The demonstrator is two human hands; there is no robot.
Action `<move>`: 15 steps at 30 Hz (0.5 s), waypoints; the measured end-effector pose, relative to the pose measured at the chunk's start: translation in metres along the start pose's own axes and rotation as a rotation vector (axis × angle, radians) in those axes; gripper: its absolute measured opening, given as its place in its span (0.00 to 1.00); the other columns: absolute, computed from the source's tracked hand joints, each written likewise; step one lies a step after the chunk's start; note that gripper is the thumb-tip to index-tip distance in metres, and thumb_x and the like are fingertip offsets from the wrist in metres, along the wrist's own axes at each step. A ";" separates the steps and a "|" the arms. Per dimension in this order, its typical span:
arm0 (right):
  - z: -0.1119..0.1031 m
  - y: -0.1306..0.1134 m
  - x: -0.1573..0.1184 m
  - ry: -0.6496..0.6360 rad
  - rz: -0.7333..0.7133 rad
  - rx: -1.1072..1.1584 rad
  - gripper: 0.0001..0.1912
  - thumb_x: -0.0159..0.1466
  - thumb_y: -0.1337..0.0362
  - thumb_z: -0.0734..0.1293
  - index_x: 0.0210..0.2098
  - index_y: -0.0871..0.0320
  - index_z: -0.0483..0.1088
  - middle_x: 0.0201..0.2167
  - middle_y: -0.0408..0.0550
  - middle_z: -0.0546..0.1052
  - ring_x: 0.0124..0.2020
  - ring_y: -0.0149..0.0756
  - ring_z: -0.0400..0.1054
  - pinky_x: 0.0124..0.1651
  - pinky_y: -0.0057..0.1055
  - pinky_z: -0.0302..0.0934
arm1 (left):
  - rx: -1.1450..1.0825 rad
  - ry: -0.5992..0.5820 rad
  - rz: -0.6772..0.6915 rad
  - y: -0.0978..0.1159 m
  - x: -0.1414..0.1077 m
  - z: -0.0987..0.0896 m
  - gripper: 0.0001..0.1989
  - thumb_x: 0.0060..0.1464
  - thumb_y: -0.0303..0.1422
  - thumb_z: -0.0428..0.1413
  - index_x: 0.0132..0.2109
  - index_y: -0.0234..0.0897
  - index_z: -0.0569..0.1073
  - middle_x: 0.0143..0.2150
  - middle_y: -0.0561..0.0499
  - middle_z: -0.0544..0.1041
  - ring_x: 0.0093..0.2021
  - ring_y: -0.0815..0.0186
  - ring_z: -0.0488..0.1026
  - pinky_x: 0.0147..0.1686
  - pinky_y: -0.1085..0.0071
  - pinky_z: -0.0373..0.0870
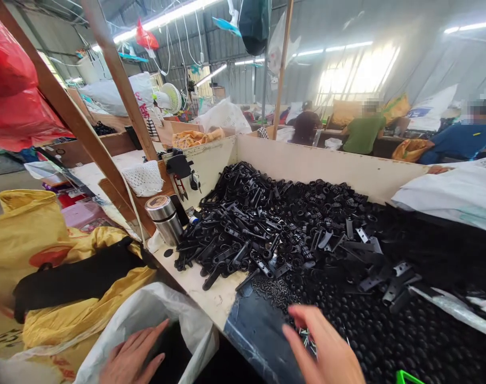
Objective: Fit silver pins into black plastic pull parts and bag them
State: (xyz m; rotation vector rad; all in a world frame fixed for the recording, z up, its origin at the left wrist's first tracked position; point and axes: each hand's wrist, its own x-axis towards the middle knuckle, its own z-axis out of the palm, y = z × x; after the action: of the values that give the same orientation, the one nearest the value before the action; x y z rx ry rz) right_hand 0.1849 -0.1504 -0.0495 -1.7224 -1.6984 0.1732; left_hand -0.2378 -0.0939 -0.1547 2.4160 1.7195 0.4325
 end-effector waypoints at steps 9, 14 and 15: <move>0.069 0.010 0.100 -0.077 -0.068 -0.116 0.07 0.65 0.64 0.64 0.44 0.53 0.69 0.39 0.46 0.78 0.39 0.40 0.75 0.41 0.36 0.70 | -0.566 0.061 0.293 0.123 0.051 -0.009 0.13 0.67 0.39 0.53 0.53 0.46 0.78 0.42 0.50 0.84 0.42 0.64 0.81 0.45 0.73 0.77; 0.047 -0.008 0.053 -0.051 -0.041 -0.066 0.11 0.70 0.58 0.64 0.50 0.53 0.68 0.37 0.45 0.75 0.30 0.33 0.72 0.35 0.31 0.70 | -1.190 -0.310 -0.146 0.188 0.077 -0.013 0.25 0.67 0.49 0.51 0.63 0.42 0.71 0.49 0.45 0.80 0.45 0.60 0.78 0.48 0.65 0.75; 0.045 -0.015 0.039 -0.029 -0.025 -0.029 0.11 0.70 0.58 0.65 0.49 0.53 0.68 0.36 0.44 0.75 0.28 0.32 0.71 0.32 0.29 0.69 | -1.337 -0.385 -0.226 0.198 0.082 -0.014 0.29 0.65 0.51 0.53 0.66 0.41 0.67 0.52 0.44 0.79 0.46 0.60 0.78 0.48 0.65 0.74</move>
State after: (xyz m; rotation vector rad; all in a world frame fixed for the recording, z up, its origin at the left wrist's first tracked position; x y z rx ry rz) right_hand 0.1524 -0.0993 -0.0605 -1.7268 -1.7514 0.1635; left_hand -0.0390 -0.0841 -0.0741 1.2059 0.9443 0.7029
